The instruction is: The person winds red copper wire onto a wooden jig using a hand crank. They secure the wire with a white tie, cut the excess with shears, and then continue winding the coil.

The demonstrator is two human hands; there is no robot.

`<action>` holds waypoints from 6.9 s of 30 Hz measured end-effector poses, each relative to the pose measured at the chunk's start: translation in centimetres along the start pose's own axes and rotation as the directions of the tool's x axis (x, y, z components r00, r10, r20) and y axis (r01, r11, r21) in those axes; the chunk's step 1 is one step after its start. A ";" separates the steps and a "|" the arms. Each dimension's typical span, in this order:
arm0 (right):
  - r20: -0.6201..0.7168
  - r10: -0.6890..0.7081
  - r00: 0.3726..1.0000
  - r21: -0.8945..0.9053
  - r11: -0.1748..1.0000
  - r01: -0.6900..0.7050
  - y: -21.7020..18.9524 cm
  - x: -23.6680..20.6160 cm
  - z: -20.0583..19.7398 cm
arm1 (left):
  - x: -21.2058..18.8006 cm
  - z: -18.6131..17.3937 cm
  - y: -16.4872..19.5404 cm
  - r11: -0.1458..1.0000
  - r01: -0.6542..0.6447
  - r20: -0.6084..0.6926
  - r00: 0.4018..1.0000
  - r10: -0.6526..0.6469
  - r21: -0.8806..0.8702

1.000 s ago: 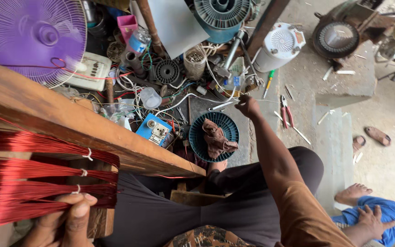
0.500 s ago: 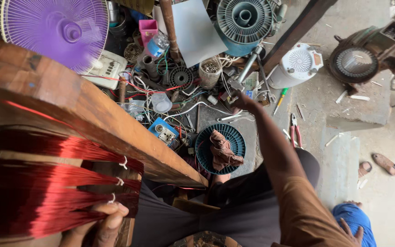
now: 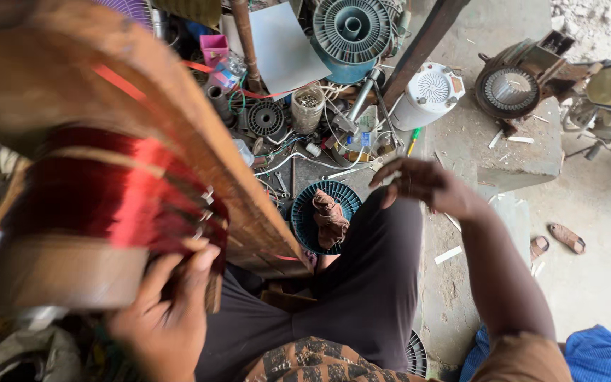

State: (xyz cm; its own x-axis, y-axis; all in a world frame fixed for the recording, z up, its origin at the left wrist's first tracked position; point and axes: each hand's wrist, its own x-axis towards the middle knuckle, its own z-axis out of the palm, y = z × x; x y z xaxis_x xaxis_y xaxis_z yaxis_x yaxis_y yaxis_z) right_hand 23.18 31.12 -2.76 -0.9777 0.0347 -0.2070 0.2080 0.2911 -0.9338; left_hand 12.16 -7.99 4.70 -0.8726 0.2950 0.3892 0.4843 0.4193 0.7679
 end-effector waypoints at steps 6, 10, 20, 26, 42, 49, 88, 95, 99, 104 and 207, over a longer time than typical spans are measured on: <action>-0.058 -0.182 0.982 0.245 0.951 0.190 1.9 -1.1 7.1 | 3.2 0.7 1.1 0.985 -0.116 0.162 0.977 0.137 -0.130; -0.125 -0.322 0.939 -0.017 0.946 0.322 0.5 -0.4 7.8 | 5.7 1.1 0.4 0.867 -0.444 0.226 0.842 0.490 -0.227; -0.391 -0.689 0.610 -0.700 0.653 0.289 2.3 4.0 5.0 | 5.7 3.3 0.2 0.902 -0.264 0.263 0.895 0.361 -0.341; -0.680 -0.682 0.269 -0.471 0.688 0.553 -0.5 6.1 -1.0 | 5.5 3.3 -0.2 0.863 -0.215 0.267 0.892 0.364 -0.457; -0.438 -0.847 0.303 -0.828 0.511 0.231 -13.8 2.1 2.9 | 6.0 3.6 0.2 0.889 -0.225 0.251 0.906 0.341 -0.398; -0.362 -0.659 0.659 -0.575 0.714 0.399 -13.0 1.8 11.0 | 4.5 4.6 -1.6 0.880 -0.245 0.223 0.907 0.356 -0.406; -0.732 -0.389 0.560 0.116 0.737 0.665 -8.4 2.1 18.6 | 1.8 4.1 1.3 0.963 -0.099 0.208 0.966 0.154 -0.251; -0.673 -0.357 0.648 0.183 0.768 0.614 -8.4 3.1 18.2 | 3.0 4.3 0.2 0.899 -0.125 0.245 0.938 0.245 -0.420; -0.628 -0.543 0.557 -0.110 0.771 0.628 -8.6 3.0 16.9 | 3.7 4.7 -0.2 0.873 -0.081 0.280 0.930 0.240 -0.480; -0.685 -0.365 0.630 0.261 0.685 0.680 -8.4 3.0 16.8 | 3.6 5.1 -0.2 0.855 -0.020 0.297 0.933 0.202 -0.518; -0.800 -0.422 0.426 -0.030 0.738 0.674 -8.3 4.8 17.5 | 5.3 7.8 -0.3 0.881 -0.057 0.189 0.968 0.163 -0.470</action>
State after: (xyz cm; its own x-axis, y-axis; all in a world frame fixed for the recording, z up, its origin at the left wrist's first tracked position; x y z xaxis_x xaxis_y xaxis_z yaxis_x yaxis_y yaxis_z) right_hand 17.27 12.10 -1.09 -0.5270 0.6568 0.5392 -0.5061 0.2671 -0.8201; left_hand 7.92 0.11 2.58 -0.7542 0.5160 0.4062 0.4461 -0.0514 0.8935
